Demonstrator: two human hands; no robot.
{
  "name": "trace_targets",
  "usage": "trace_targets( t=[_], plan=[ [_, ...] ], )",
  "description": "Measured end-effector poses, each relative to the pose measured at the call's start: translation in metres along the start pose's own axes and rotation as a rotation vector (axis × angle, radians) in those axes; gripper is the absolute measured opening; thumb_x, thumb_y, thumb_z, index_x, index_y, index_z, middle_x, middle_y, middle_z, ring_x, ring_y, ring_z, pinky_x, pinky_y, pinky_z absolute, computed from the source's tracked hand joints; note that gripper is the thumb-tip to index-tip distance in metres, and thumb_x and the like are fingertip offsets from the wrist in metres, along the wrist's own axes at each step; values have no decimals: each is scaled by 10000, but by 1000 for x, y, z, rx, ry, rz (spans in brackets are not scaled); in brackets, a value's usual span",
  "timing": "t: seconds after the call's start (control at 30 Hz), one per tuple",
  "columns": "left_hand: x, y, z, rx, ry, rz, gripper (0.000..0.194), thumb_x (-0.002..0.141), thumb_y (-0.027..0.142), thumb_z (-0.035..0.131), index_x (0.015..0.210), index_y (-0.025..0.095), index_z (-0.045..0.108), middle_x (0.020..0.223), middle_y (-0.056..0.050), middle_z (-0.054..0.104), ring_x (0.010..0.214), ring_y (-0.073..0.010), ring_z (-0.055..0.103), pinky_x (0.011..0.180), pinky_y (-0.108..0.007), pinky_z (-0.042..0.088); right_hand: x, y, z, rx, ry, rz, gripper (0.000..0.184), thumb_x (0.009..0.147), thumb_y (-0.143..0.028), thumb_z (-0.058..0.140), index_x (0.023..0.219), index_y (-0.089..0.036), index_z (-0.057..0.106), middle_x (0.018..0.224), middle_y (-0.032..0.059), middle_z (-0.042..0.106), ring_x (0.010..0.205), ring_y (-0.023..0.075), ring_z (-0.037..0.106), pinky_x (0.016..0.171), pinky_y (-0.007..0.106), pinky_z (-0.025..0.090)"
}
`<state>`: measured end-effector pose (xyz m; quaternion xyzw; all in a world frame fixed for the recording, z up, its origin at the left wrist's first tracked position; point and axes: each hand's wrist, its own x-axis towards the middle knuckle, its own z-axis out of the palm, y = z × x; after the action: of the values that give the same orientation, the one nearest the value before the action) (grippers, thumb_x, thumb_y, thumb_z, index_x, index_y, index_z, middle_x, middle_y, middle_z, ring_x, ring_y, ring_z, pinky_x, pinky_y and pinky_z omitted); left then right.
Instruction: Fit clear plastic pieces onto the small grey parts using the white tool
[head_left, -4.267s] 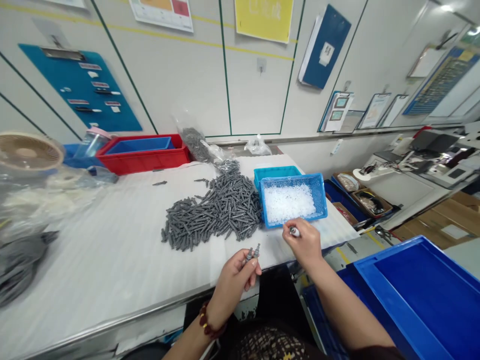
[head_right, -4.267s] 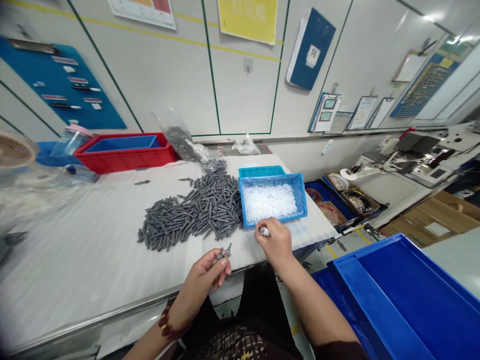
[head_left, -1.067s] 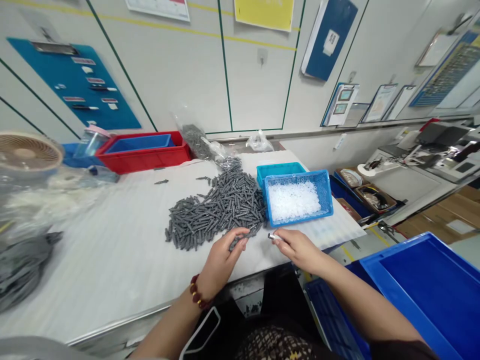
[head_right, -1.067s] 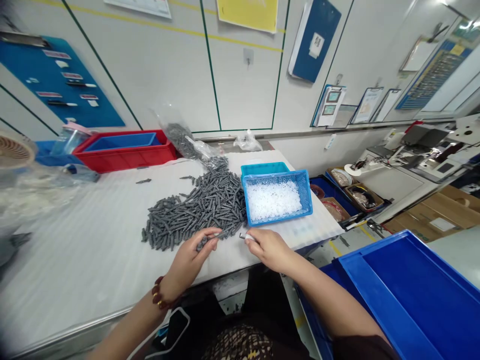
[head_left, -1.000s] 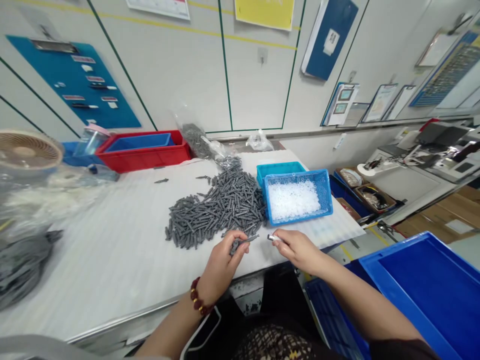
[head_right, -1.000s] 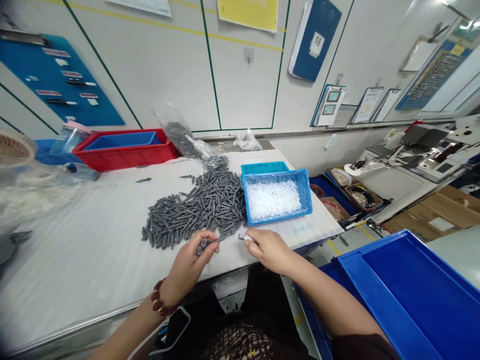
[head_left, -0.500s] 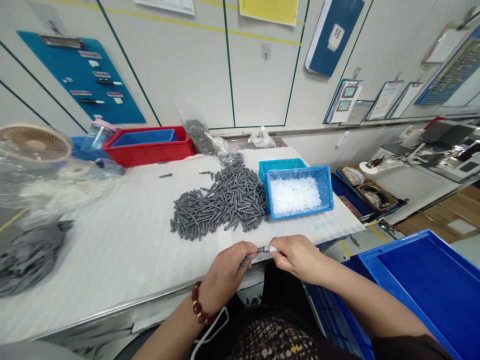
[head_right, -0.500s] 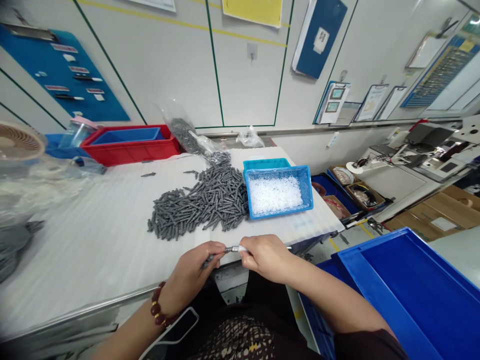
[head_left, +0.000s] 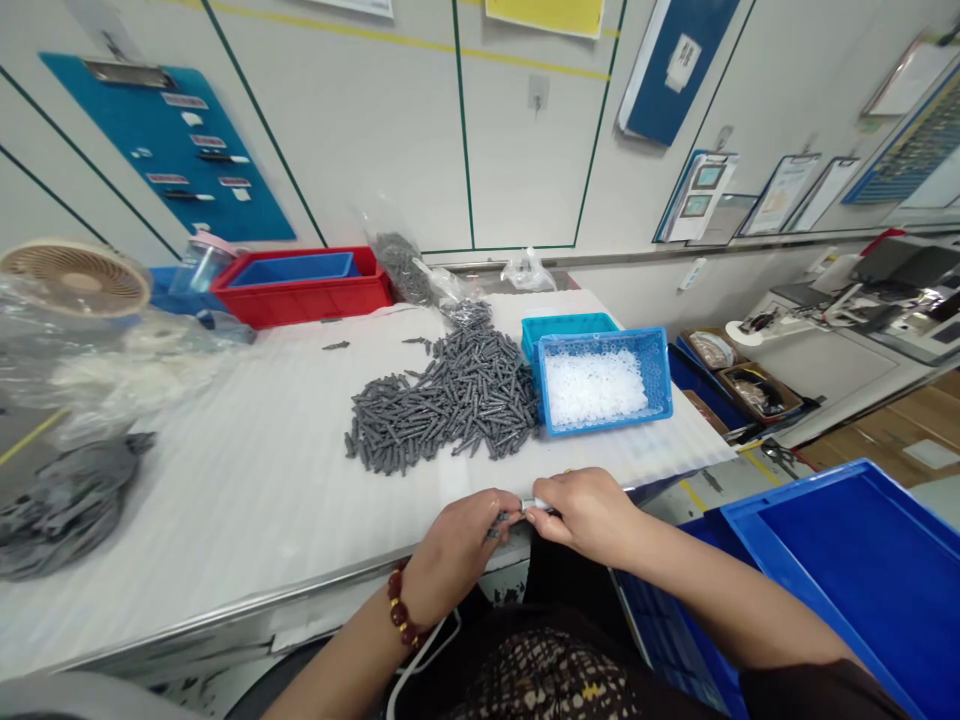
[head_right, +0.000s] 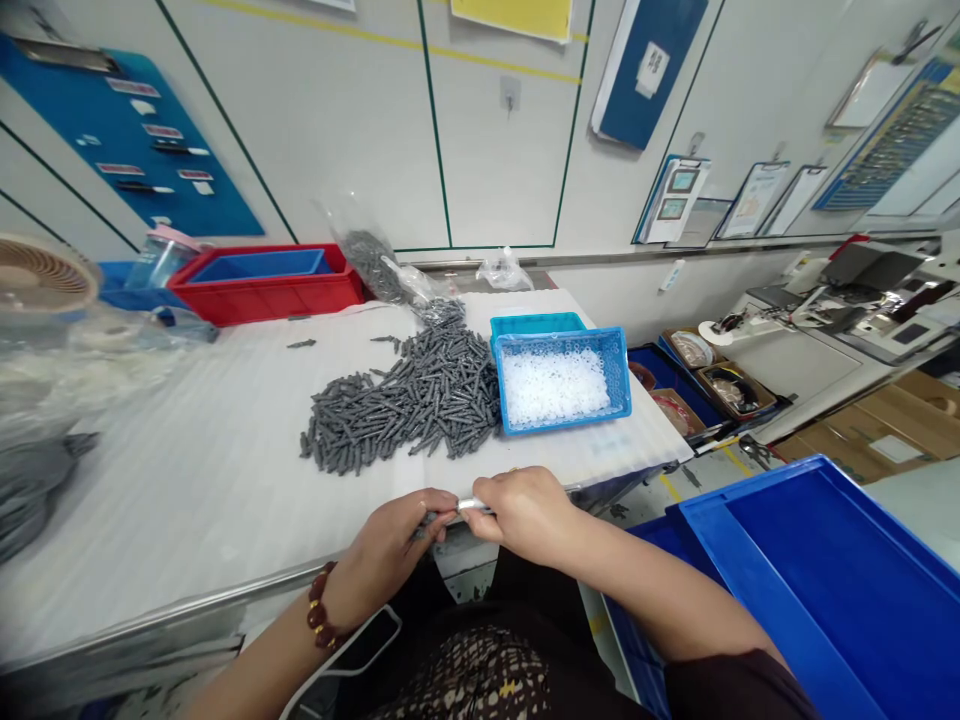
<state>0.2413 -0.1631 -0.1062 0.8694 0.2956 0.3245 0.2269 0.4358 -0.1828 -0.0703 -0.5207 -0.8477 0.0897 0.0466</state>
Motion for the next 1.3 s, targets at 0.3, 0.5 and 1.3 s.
trace_targets(
  t=[0.3,0.5,1.3],
  plan=[
    [1,-2,-3,-54,-33,-68,219,928,261,403,1016,201,595,652,16,588,588,-112,566,632,-218,480,1,4,-7,95,-56,-49,85,856,-197,497,836,-169,575,781,26,627,684,164,544,573,261,264],
    [0,-6,-2,-71,-6,-71,213,930,263,404,987,201,600,640,19,587,587,-106,562,632,-210,473,3,5,-6,103,-81,-41,87,861,-189,504,845,-162,585,797,33,636,689,165,545,580,258,272],
    [-4,-3,-2,-92,-13,-121,223,922,263,405,962,189,611,631,7,604,577,-115,573,638,-223,489,5,3,7,11,8,13,262,878,-377,500,770,-169,617,671,40,628,601,157,533,537,254,218]
  ],
)
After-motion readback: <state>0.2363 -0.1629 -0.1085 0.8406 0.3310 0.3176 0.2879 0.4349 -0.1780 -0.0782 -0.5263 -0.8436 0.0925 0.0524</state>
